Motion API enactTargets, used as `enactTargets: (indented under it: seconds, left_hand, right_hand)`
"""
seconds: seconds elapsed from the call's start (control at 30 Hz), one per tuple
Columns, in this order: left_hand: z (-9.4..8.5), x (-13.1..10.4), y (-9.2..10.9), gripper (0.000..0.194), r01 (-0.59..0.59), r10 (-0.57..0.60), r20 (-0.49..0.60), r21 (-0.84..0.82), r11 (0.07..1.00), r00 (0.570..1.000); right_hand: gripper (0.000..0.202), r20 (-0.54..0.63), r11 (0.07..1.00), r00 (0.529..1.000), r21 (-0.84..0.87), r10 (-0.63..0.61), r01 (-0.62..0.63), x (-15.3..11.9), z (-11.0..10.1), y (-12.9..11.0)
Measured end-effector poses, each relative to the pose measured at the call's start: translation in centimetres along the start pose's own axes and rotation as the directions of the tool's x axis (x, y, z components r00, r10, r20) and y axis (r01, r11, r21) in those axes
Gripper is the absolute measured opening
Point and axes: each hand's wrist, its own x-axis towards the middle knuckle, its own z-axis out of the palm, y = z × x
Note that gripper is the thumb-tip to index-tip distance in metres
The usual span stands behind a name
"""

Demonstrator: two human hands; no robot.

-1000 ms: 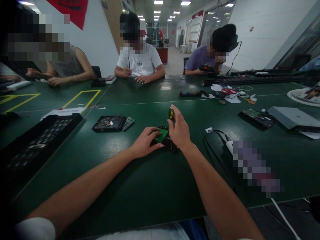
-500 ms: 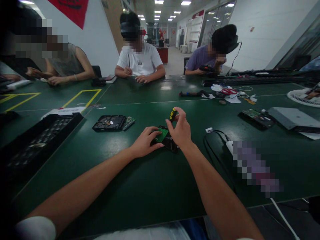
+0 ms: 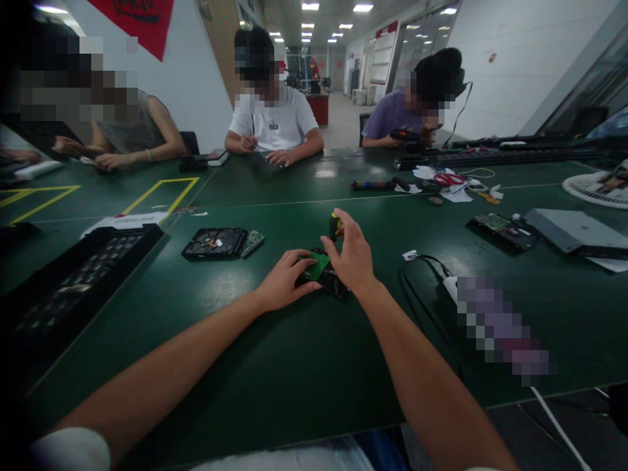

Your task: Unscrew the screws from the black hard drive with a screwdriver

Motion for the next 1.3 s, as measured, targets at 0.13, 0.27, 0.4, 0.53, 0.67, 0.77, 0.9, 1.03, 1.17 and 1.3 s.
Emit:
enactTargets:
  seconds: [0.13, 0.27, 0.4, 0.53, 0.67, 0.77, 0.9, 1.03, 1.17, 1.3]
  left_hand:
    - [0.03, -0.01, -0.08, 0.063, 0.004, -0.004, 0.001, -0.007, 1.000, 1.000]
    - [0.11, -0.04, -0.16, 0.062, -0.002, 0.002, -0.004, -0.009, 1.000, 1.000]
    - [0.16, -0.01, -0.15, 0.062, -0.006, 0.005, -0.007, -0.012, 1.000, 1.000]
    - [0.13, 0.01, -0.12, 0.062, -0.012, 0.012, -0.011, -0.014, 1.000, 1.000]
    - [0.05, -0.01, -0.09, 0.062, -0.013, 0.013, -0.008, -0.011, 1.000, 1.000]
    - [0.01, -0.03, -0.05, 0.062, -0.004, 0.004, -0.004, -0.008, 1.000, 1.000]
    - [0.00, -0.07, -0.08, 0.062, -0.004, 0.004, -0.005, -0.015, 1.000, 1.000]
    - [0.09, -0.10, -0.20, 0.062, 0.000, -0.001, -0.004, -0.016, 1.000, 1.000]
    - [0.16, -0.12, -0.24, 0.061, 0.003, -0.003, -0.011, -0.025, 1.000, 1.000]
    - [0.12, -0.13, -0.19, 0.061, 0.004, -0.004, -0.006, -0.026, 1.000, 1.000]
  right_hand:
    - [0.064, -0.030, 1.000, 0.999, -0.021, 0.010, -0.010, 0.08, -0.06, 0.25]
    - [0.069, 0.019, 1.000, 1.000, 0.009, 0.001, -0.001, 0.03, 0.11, 0.29]
    - [0.072, 0.053, 0.999, 0.998, 0.041, -0.020, 0.018, 0.01, 0.27, 0.33]
    - [0.072, 0.059, 0.999, 0.998, 0.038, -0.007, 0.005, 0.01, 0.20, 0.41]
    - [0.068, 0.060, 1.000, 0.998, 0.001, -0.015, 0.015, 0.07, -0.03, 0.16]
    - [0.068, 0.065, 1.000, 0.998, -0.009, -0.004, 0.004, 0.15, -0.21, -0.05]
    - [0.065, 0.050, 0.999, 0.999, -0.037, 0.012, -0.010, 0.29, -0.44, -0.02]
    - [0.063, 0.038, 1.000, 0.999, -0.023, 0.016, -0.016, 0.42, -0.56, 0.09]
    - [0.068, 0.074, 1.000, 0.997, 0.005, 0.002, -0.002, 0.39, -0.50, -0.06]
    - [0.070, 0.074, 1.000, 0.997, 0.006, -0.008, 0.008, 0.33, -0.41, -0.21]
